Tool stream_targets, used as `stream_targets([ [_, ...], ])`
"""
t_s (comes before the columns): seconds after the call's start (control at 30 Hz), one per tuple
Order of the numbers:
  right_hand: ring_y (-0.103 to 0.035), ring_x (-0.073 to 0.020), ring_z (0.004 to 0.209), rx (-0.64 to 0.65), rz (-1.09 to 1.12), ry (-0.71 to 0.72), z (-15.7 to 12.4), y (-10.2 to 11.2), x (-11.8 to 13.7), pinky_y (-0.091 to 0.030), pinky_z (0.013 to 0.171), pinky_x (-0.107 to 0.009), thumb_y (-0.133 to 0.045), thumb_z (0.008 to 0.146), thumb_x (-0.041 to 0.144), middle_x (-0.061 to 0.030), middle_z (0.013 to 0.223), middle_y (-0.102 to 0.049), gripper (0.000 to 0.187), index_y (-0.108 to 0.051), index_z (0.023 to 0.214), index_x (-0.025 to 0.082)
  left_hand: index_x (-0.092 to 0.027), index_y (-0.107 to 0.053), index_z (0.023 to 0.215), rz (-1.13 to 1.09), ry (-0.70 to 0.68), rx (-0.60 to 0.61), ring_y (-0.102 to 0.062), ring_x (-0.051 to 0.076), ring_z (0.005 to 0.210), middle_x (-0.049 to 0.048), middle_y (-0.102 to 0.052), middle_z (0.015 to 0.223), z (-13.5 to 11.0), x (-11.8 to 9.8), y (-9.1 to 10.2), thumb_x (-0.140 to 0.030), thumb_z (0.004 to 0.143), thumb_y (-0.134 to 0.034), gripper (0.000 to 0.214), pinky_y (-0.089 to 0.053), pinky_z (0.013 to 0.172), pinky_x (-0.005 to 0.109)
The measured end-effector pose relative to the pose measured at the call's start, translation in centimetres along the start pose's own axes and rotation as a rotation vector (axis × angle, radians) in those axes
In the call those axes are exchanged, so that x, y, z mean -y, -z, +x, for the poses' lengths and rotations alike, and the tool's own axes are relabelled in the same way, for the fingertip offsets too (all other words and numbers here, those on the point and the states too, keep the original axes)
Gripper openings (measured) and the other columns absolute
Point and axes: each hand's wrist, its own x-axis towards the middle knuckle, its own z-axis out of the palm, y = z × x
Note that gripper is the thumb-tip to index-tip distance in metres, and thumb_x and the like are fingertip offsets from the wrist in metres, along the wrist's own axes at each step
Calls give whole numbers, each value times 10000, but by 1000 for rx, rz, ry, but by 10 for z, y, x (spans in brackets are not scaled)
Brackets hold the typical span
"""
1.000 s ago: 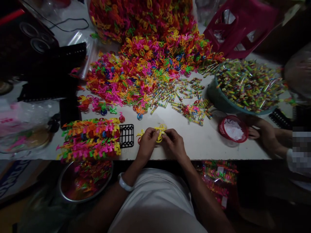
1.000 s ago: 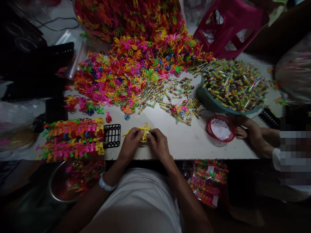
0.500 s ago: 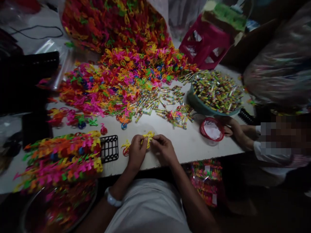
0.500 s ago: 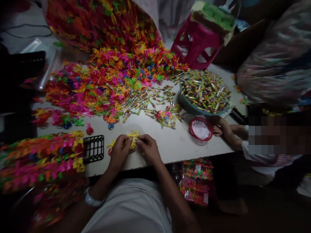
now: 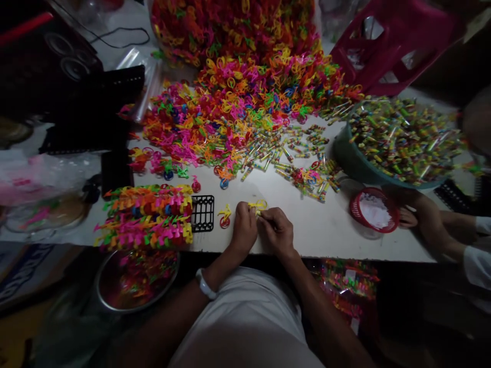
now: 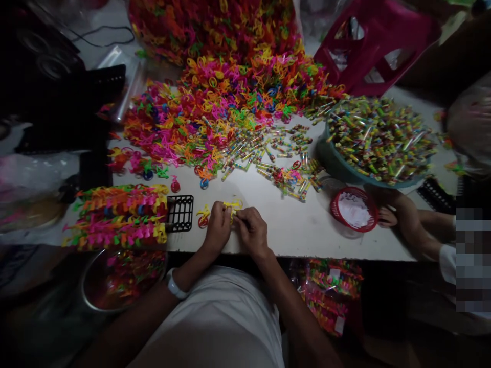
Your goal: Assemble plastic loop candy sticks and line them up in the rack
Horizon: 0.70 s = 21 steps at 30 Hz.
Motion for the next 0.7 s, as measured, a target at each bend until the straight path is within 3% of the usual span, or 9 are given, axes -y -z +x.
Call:
stream_targets([
  [0.2, -617, -187, 810, 56, -45, 87, 1, 7, -3, -517, 740, -353, -570, 884, 236, -43, 843, -659, 80, -644, 914, 242, -238, -331, 748, 2, 54, 126, -457, 164, 762, -7, -433, 768, 8, -4, 6, -192, 894, -421, 177, -410, 726, 300],
  [0.4, -613, -182, 793, 75, -32, 43, -4, 5, 1, -519, 733, -345, -581, 872, 240, -44, 827, -646, 65, -644, 890, 237, -238, -322, 747, 10, 63, 156, -470, 164, 758, -11, -434, 762, 7, -5, 3, -192, 899, -412, 182, -414, 724, 302],
  [0.5, -613, -179, 796, -11, 63, -118, -5, 3, 3, -513, 734, -329, -622, 844, 274, -33, 833, -645, 56, -643, 862, 225, -227, -376, 799, 34, -65, 175, -510, 170, 803, 17, -489, 822, 6, -7, 3, -213, 925, -397, 129, -443, 759, 309],
  [0.57, -608, -177, 778, -104, 63, -215, 0, 13, 1, -505, 728, -326, -623, 834, 298, -27, 827, -641, 89, -638, 865, 215, -202, -445, 888, 138, -180, 151, -531, 195, 897, 59, -533, 910, 7, -6, 10, -230, 931, -425, 55, -457, 834, 339],
  [0.63, -602, -185, 796, -243, -63, -207, 11, 35, -5, -493, 765, -350, -609, 835, 312, -37, 855, -646, 123, -634, 887, 203, -161, -496, 1029, 333, -258, 76, -518, 240, 1025, 119, -547, 1042, 5, -2, 22, -247, 923, -479, 138, -445, 918, 398],
  [0.7, -595, -220, 912, -407, -299, -99, 23, 62, -15, -460, 871, -413, -612, 828, 316, -75, 959, -652, 156, -638, 914, 187, -133, -511, 1140, 560, -274, -2, -486, 287, 1107, 166, -523, 1149, 1, 8, 36, -246, 901, -534, 265, -427, 961, 460],
])
